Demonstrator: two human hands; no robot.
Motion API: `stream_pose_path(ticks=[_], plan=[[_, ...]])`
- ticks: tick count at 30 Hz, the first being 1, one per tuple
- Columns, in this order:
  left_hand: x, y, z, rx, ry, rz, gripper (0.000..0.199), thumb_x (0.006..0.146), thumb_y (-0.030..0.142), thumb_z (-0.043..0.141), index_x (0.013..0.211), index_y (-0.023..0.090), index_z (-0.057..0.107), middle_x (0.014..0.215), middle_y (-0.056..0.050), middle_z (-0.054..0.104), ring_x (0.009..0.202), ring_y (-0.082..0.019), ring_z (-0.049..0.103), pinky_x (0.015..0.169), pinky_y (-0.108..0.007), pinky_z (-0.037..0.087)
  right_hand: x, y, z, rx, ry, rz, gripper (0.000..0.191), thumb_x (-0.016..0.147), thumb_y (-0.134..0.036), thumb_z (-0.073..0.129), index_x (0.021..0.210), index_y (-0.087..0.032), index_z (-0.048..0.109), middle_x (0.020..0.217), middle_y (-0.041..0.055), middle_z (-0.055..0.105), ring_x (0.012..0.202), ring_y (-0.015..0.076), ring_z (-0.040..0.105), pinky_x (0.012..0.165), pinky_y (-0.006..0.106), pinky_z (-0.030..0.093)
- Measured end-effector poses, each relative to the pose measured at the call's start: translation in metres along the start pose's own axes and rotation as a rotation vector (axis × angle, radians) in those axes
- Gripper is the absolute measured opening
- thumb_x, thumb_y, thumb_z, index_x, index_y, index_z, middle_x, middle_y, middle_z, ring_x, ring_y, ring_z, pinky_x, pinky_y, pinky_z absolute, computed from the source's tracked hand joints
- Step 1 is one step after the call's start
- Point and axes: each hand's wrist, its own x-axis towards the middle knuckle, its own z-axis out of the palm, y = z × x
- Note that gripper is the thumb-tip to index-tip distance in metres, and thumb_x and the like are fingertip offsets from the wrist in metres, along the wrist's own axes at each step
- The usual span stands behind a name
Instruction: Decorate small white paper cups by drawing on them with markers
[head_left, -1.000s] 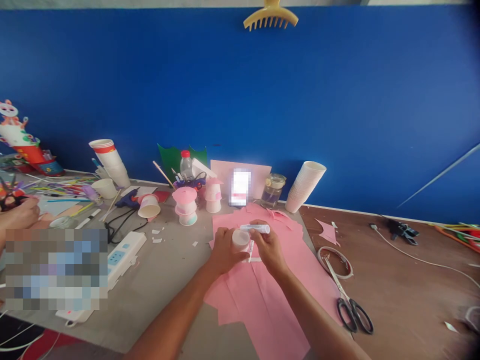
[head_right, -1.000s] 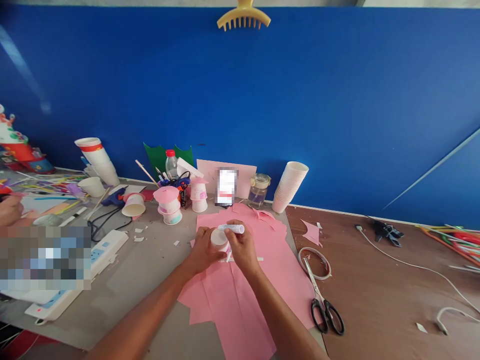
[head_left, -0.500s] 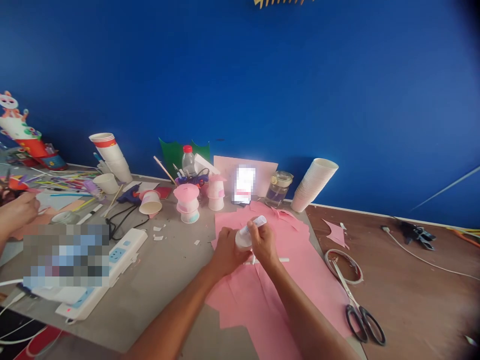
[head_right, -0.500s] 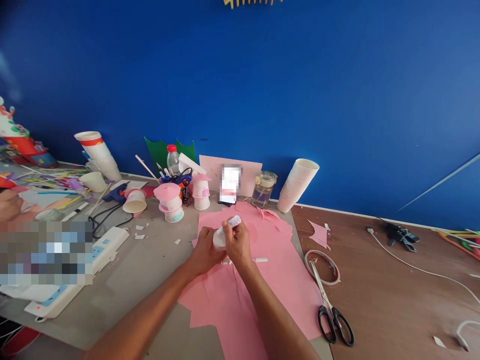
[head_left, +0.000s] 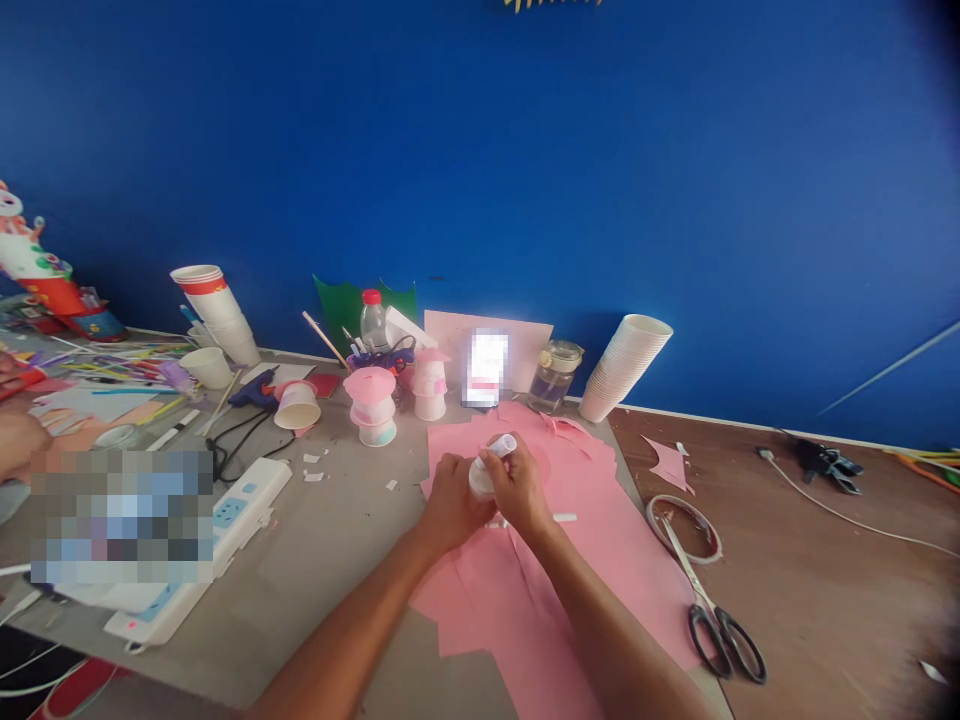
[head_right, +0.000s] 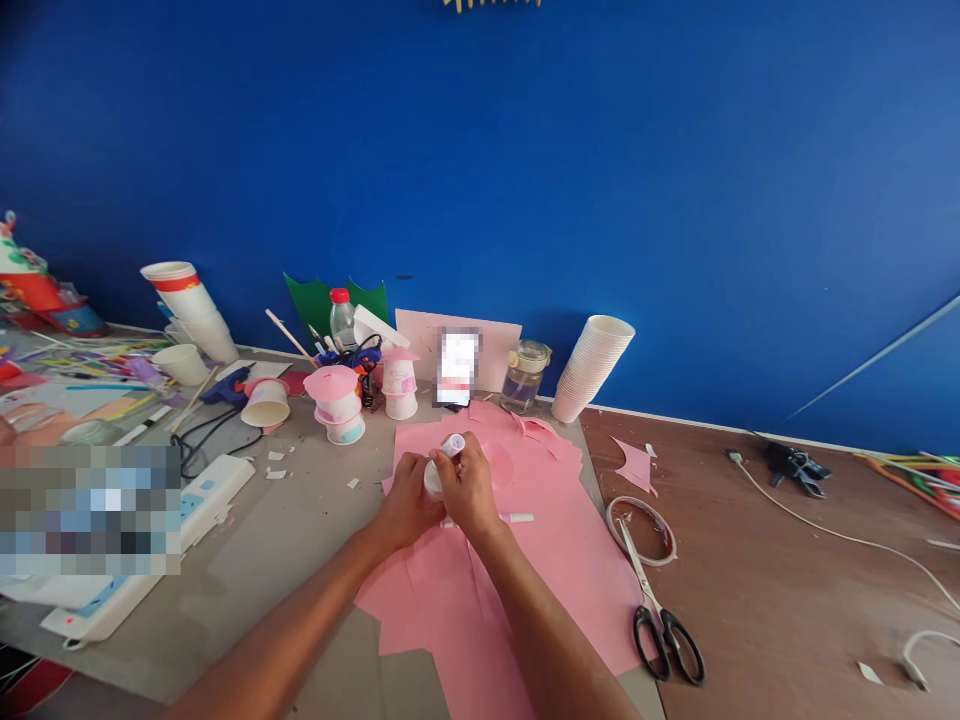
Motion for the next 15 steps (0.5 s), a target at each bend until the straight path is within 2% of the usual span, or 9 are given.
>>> stream_pose_path(ticks=[8,15], plan=[[-0.0007,-0.0007,0.0001,-0.005,0.002,-0.037,0.033,0.069,0.023,0.065,0.100,0.018,0.055,0.096,-0.008,0.049,0.101,-0.026,0.046,0.083,-0.040,0.047,-0.0014,0.0053,0.0037,-0.007,0.056,-0.015,0.017,0.085,-0.037,0.051,0.082,-0.021,0.050,0.077,0.0019,0.057,0.070,0.0173,0.055,0.063,0.030,0.045],[-0.0005,0.0016,-0.0002,0.001,0.008,-0.042,0.033,0.070,0.023,0.065,0.101,0.016,0.055,0.096,-0.008,0.049,0.101,-0.027,0.047,0.085,-0.042,0.047,-0.0011,0.0051,0.0060,0.033,0.138,0.035,0.021,0.085,-0.041,0.050,0.080,-0.020,0.051,0.074,0.0014,0.057,0.067,0.0169,0.055,0.061,0.029,0.045]])
